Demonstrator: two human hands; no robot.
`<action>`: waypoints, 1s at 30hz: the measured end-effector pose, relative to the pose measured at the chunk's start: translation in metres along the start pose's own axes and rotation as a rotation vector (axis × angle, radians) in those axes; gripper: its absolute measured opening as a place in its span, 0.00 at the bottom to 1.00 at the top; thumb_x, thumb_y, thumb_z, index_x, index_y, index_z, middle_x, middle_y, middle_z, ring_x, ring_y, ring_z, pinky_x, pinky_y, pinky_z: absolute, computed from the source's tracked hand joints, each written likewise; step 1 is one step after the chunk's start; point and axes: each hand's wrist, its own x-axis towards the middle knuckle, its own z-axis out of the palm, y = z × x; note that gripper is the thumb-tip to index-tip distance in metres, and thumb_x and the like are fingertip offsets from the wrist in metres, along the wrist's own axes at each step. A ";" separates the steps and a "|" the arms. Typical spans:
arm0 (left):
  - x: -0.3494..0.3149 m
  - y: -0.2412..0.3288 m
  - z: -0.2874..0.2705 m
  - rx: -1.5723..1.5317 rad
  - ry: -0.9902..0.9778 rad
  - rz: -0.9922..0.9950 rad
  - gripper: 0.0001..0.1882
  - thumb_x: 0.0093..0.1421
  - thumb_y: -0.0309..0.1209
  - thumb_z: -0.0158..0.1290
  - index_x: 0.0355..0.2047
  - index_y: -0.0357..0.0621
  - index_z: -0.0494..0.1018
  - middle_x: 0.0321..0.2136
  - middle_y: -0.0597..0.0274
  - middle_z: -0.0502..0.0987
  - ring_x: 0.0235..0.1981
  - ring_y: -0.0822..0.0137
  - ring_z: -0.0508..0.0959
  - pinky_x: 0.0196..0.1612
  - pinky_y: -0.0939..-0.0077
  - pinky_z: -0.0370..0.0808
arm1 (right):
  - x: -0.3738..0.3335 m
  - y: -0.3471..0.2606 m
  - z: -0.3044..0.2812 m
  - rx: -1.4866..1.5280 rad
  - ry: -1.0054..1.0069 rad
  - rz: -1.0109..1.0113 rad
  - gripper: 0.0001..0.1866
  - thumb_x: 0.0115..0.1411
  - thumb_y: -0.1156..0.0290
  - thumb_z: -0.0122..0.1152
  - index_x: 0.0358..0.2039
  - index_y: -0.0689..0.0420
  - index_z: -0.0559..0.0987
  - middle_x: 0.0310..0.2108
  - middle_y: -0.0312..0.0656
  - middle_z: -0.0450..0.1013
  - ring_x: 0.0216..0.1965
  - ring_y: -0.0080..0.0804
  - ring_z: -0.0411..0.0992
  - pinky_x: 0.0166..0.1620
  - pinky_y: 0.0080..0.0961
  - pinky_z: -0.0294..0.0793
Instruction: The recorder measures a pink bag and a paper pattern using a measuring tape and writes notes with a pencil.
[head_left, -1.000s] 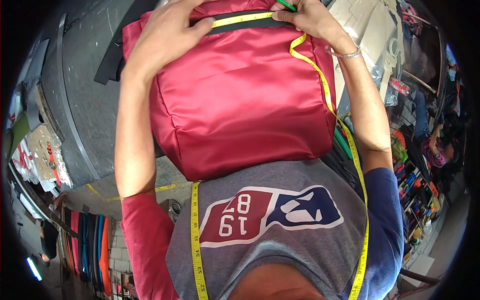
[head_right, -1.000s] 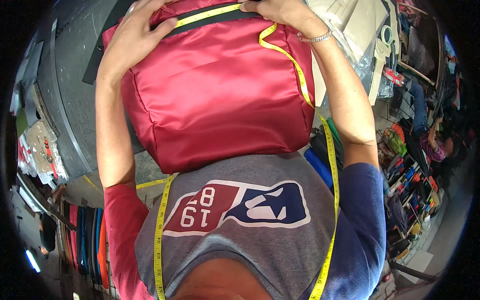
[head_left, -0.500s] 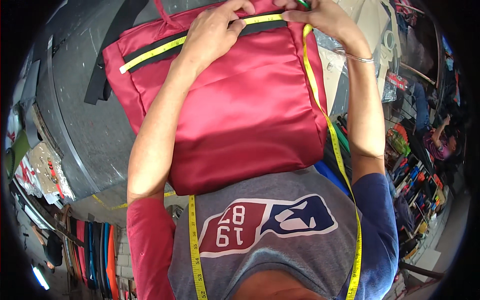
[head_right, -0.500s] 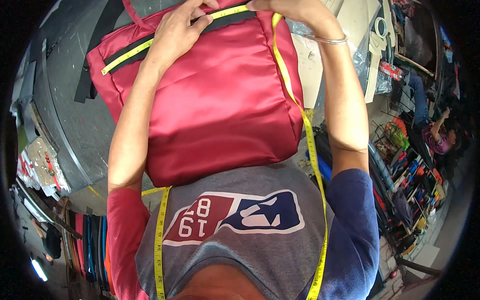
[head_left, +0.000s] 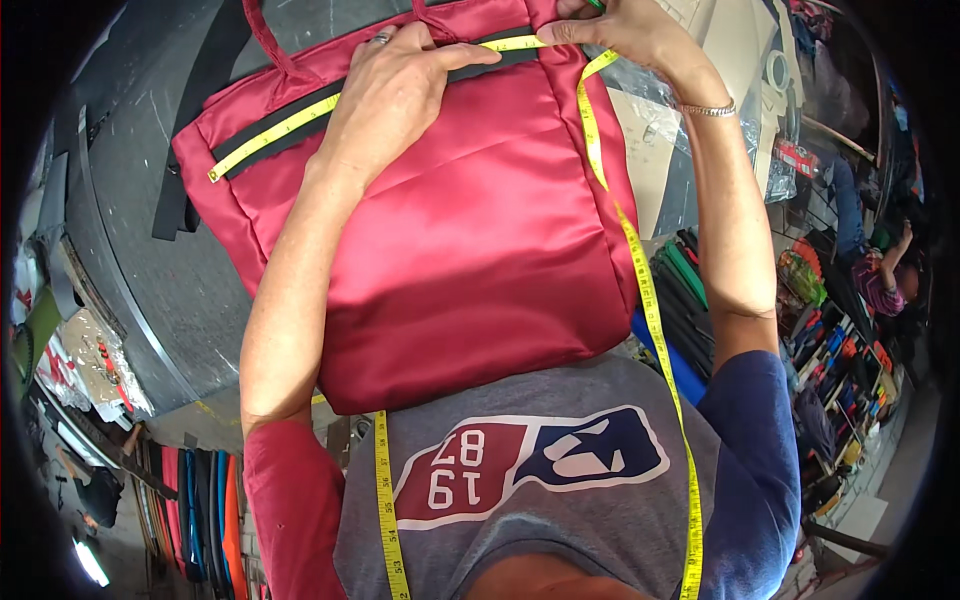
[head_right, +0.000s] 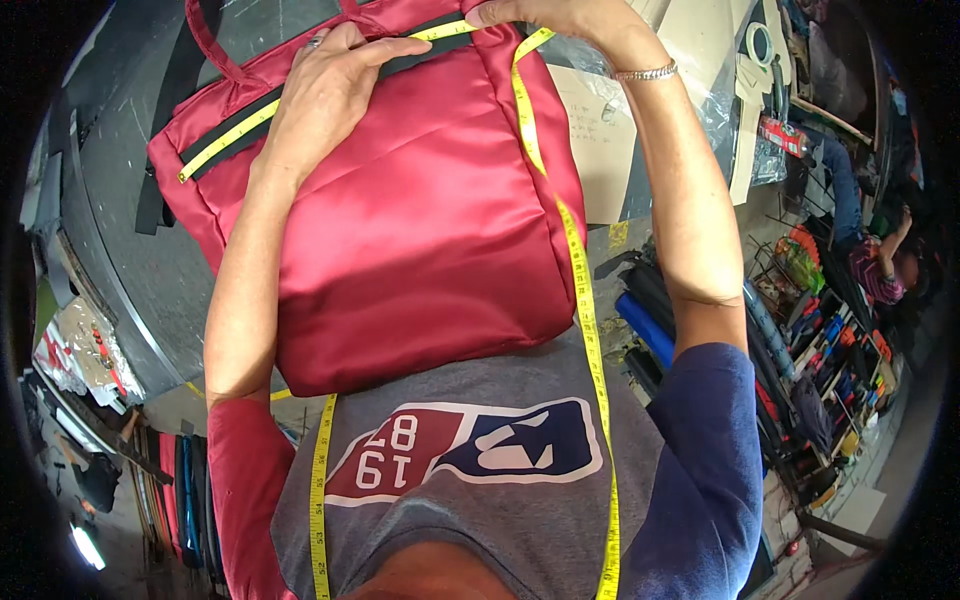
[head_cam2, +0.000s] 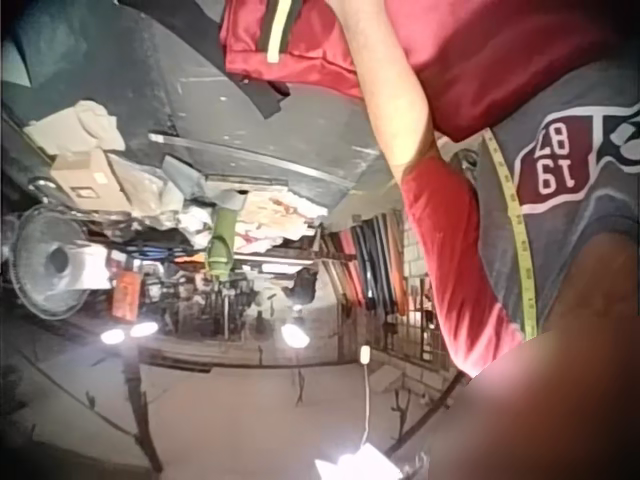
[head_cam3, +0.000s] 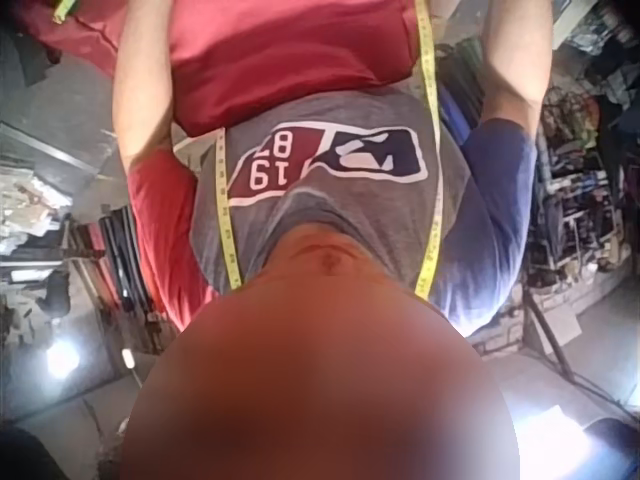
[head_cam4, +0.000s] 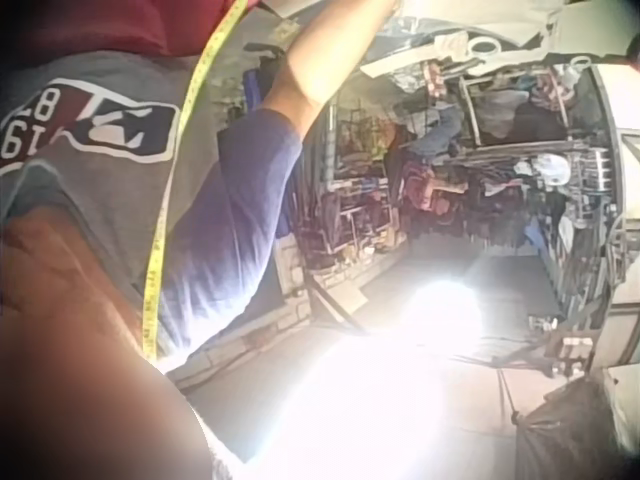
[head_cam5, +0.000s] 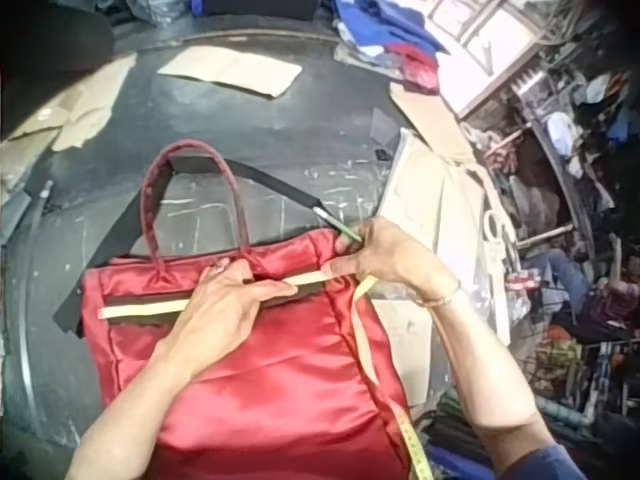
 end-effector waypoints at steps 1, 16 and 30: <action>0.000 0.000 0.000 -0.057 0.005 0.001 0.20 0.61 0.23 0.55 0.50 0.62 0.83 0.28 0.59 0.72 0.33 0.59 0.75 0.44 0.60 0.73 | 0.000 -0.002 -0.002 0.004 -0.017 -0.009 0.17 0.52 0.65 0.80 0.35 0.61 0.83 0.24 0.32 0.75 0.26 0.20 0.69 0.30 0.24 0.68; 0.002 0.002 0.002 -0.099 0.024 -0.014 0.21 0.61 0.22 0.55 0.51 0.61 0.82 0.28 0.61 0.71 0.35 0.60 0.75 0.48 0.59 0.73 | 0.017 -0.075 -0.026 -0.575 -0.310 -0.299 0.14 0.52 0.72 0.71 0.36 0.63 0.79 0.22 0.45 0.79 0.26 0.34 0.80 0.30 0.32 0.76; 0.003 -0.003 -0.003 -0.193 0.001 -0.049 0.18 0.66 0.24 0.54 0.53 0.60 0.82 0.28 0.57 0.68 0.31 0.58 0.72 0.39 0.61 0.74 | 0.043 -0.041 -0.028 -0.186 -0.653 -0.257 0.18 0.53 0.71 0.72 0.42 0.63 0.78 0.29 0.34 0.78 0.32 0.22 0.73 0.33 0.24 0.71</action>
